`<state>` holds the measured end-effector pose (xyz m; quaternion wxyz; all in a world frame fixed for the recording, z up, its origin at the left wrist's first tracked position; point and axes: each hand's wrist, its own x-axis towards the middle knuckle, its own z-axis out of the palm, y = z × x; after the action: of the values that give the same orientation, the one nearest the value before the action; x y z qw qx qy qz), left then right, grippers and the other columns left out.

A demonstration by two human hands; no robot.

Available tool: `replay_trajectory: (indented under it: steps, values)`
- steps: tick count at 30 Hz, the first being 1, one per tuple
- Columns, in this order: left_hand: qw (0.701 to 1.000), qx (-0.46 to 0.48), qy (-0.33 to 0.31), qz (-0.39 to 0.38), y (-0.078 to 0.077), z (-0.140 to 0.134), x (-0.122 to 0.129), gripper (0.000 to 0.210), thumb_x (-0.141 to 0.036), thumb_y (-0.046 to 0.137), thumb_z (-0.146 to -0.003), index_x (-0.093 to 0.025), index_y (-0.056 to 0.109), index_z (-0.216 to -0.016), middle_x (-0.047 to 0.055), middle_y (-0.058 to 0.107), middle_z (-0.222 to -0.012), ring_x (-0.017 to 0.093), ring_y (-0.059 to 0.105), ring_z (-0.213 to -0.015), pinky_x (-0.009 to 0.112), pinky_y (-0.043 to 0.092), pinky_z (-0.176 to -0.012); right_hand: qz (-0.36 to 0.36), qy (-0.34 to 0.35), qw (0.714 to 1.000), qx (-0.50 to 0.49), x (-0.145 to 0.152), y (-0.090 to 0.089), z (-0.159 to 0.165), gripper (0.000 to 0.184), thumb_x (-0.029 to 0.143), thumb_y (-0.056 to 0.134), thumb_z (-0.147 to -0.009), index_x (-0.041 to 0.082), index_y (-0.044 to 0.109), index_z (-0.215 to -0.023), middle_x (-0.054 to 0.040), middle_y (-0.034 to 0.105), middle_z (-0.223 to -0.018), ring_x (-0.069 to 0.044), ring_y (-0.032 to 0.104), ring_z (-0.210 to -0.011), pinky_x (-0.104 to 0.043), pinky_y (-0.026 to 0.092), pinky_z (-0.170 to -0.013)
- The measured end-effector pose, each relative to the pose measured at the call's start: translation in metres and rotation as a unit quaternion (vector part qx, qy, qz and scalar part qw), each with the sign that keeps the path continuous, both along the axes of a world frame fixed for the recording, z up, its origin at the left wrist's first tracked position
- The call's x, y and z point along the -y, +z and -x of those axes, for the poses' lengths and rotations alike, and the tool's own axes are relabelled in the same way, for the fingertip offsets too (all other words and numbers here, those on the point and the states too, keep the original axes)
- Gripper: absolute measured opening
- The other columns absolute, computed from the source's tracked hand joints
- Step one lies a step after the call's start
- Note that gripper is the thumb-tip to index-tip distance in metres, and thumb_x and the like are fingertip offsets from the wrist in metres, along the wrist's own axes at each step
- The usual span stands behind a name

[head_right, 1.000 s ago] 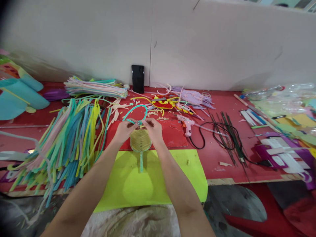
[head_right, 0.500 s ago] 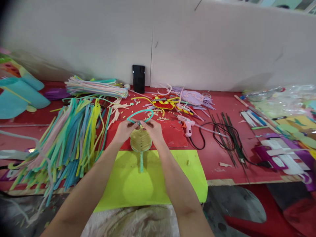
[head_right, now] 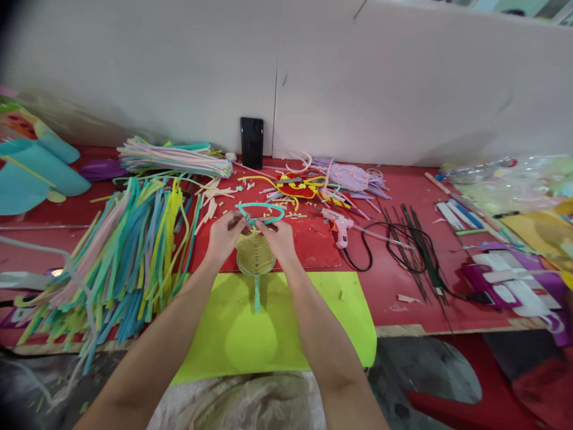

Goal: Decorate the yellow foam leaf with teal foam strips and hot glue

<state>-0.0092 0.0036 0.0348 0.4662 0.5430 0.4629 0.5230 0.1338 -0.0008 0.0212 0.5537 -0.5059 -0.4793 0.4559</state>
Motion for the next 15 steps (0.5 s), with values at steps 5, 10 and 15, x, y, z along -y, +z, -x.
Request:
replay_trajectory:
  steps: [5,10,15]
  values:
    - [0.975,0.18,-0.024,0.13,0.004,-0.001,0.001,0.015,-0.031,0.052,-0.086,-0.017,0.055,-0.086,0.003,0.068,-0.072,0.014,0.067,-0.064,0.029,0.056,-0.067,-0.049,-0.067,0.995,0.048,0.003,0.006,-0.003,0.026,0.045,0.066,-0.074,0.021,0.071,-0.083,-0.0033,0.071,-0.084,-0.017,0.063,-0.068,-0.032,0.051,-0.071]
    - [0.895,0.262,-0.106,0.344,0.006,0.009,-0.003,0.029,-0.033,0.046,-0.093,-0.014,0.06,-0.076,0.004,0.067,-0.067,0.008,0.062,-0.052,0.018,0.055,-0.056,-0.148,-0.041,0.981,0.12,0.007,0.011,-0.005,0.014,0.038,0.064,-0.078,0.026,0.071,-0.08,-0.0033,0.068,-0.087,-0.019,0.062,-0.085,-0.033,0.047,-0.085]
    - [0.893,0.261,-0.098,0.354,0.003,0.011,-0.003,0.027,-0.026,0.047,-0.092,-0.015,0.061,-0.071,0.002,0.064,-0.062,0.007,0.062,-0.052,0.016,0.056,-0.058,-0.155,-0.014,0.982,0.106,0.009,0.01,-0.001,0.011,0.036,0.066,-0.077,0.028,0.072,-0.08,-0.0037,0.067,-0.089,-0.02,0.062,-0.084,-0.034,0.048,-0.081]
